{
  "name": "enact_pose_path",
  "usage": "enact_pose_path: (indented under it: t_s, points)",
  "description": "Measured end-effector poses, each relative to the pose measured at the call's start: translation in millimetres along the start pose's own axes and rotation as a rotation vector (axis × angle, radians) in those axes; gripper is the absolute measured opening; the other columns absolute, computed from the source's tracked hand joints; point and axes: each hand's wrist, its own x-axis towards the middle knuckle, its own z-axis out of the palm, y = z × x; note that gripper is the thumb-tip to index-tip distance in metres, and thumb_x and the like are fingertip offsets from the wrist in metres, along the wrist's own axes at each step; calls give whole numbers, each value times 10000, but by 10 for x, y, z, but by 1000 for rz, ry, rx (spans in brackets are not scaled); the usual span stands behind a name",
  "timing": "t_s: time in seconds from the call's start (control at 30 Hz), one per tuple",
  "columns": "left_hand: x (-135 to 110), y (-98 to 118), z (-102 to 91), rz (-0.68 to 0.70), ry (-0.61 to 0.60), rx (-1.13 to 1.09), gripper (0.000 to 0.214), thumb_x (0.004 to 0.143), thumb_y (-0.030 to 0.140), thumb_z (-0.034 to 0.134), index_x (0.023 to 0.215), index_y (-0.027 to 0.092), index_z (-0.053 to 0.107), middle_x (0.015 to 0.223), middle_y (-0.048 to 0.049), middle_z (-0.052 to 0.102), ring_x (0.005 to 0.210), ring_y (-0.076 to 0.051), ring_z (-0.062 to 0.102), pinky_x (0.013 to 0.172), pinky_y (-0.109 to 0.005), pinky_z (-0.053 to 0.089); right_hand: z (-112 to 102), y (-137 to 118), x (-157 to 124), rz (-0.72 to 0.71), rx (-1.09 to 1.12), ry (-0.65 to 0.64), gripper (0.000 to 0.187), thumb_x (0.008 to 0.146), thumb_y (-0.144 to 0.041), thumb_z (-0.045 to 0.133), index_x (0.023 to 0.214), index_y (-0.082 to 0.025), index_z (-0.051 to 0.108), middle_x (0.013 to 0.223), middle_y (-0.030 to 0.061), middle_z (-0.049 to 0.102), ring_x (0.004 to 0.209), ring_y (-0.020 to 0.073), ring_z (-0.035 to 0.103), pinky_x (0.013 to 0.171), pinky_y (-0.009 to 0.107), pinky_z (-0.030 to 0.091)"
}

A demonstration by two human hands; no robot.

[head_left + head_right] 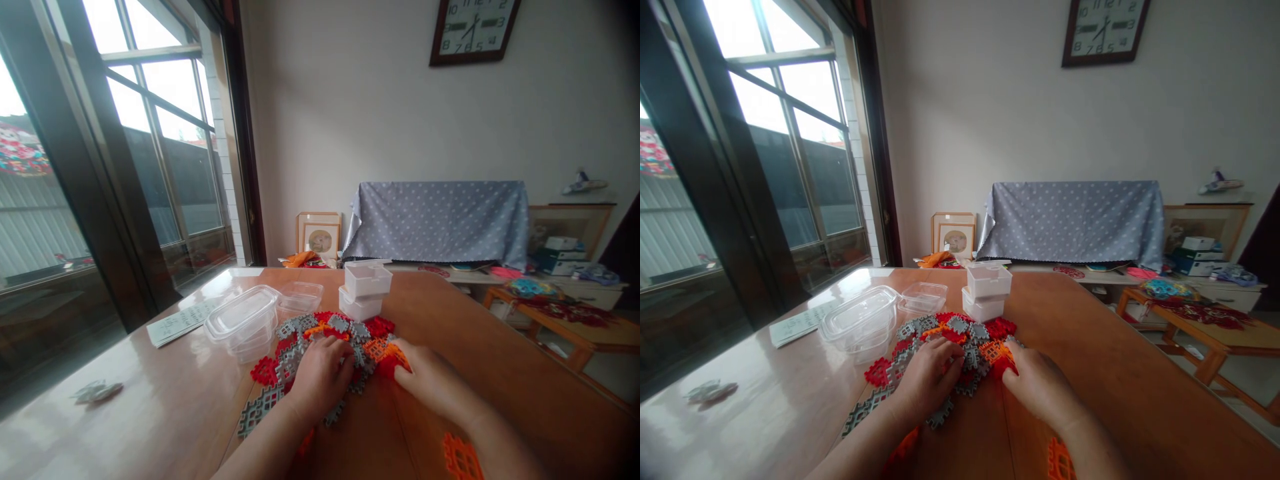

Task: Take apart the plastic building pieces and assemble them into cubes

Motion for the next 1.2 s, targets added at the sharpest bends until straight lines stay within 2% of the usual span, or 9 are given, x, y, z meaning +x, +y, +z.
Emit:
enact_pose_path:
  t_s: [0.2,0.33,0.5,0.6,0.67,0.77,0.97,1.1,1.2]
  points:
    - [-22,44,26,4,-42,-15,155,944,276,523,1007,243,661,967,-46,674,937,-212,615,810,-299,455,90,164,136,6,236,-4,342,783,-244,568,1111,-276,659,921,15,783,810,214,704,710,269,485]
    - [-29,85,-8,38,-82,32,151,910,311,594,1025,246,666,1004,-52,671,954,-225,612,817,-312,448,223,233,209,129,386,12,377,793,-293,581,1168,-258,605,862,3,761,641,171,676,566,248,498]
    - [-32,143,-63,104,-159,34,99,898,289,607,960,249,672,955,-34,671,926,-213,602,803,-301,442,278,90,223,219,634,-5,436,840,-421,633,1228,-227,597,849,30,750,619,179,684,508,258,527]
    - [-45,168,-58,153,-216,10,87,885,279,624,949,250,675,942,-24,676,909,-203,605,813,-295,447,286,-88,201,218,986,-58,795,843,-489,702,1518,-237,365,1212,120,719,860,227,753,761,358,616]
    - [-56,179,-45,168,-231,8,101,878,282,638,965,254,680,952,-19,681,907,-202,611,831,-300,449,290,-178,187,196,1160,-95,961,830,-494,745,1596,-289,201,1506,151,519,1061,258,725,938,417,583]
    - [-72,197,-34,181,-248,10,121,880,296,636,985,262,685,964,-18,685,914,-203,616,838,-304,452,283,-211,185,214,1173,-88,1007,829,-494,755,1609,-333,139,1649,160,287,1093,266,711,941,419,582]
    - [-114,319,-16,265,-331,62,78,877,311,619,869,235,638,934,-27,672,861,-195,610,795,-304,451,170,6,270,265,1045,183,797,822,-428,714,1514,-204,387,1184,142,717,732,185,725,600,275,573]
    - [-163,462,18,347,-378,61,80,896,320,605,886,246,633,946,-15,689,896,-191,624,833,-307,450,1,273,307,288,1011,399,648,780,-449,725,1348,-181,564,856,44,732,557,128,625,459,206,440]
    - [-182,563,112,397,-409,37,142,912,382,601,973,266,656,973,-7,707,925,-192,641,853,-311,453,-100,498,309,320,968,449,547,778,-478,711,1223,-168,644,750,16,698,507,109,576,441,198,384]
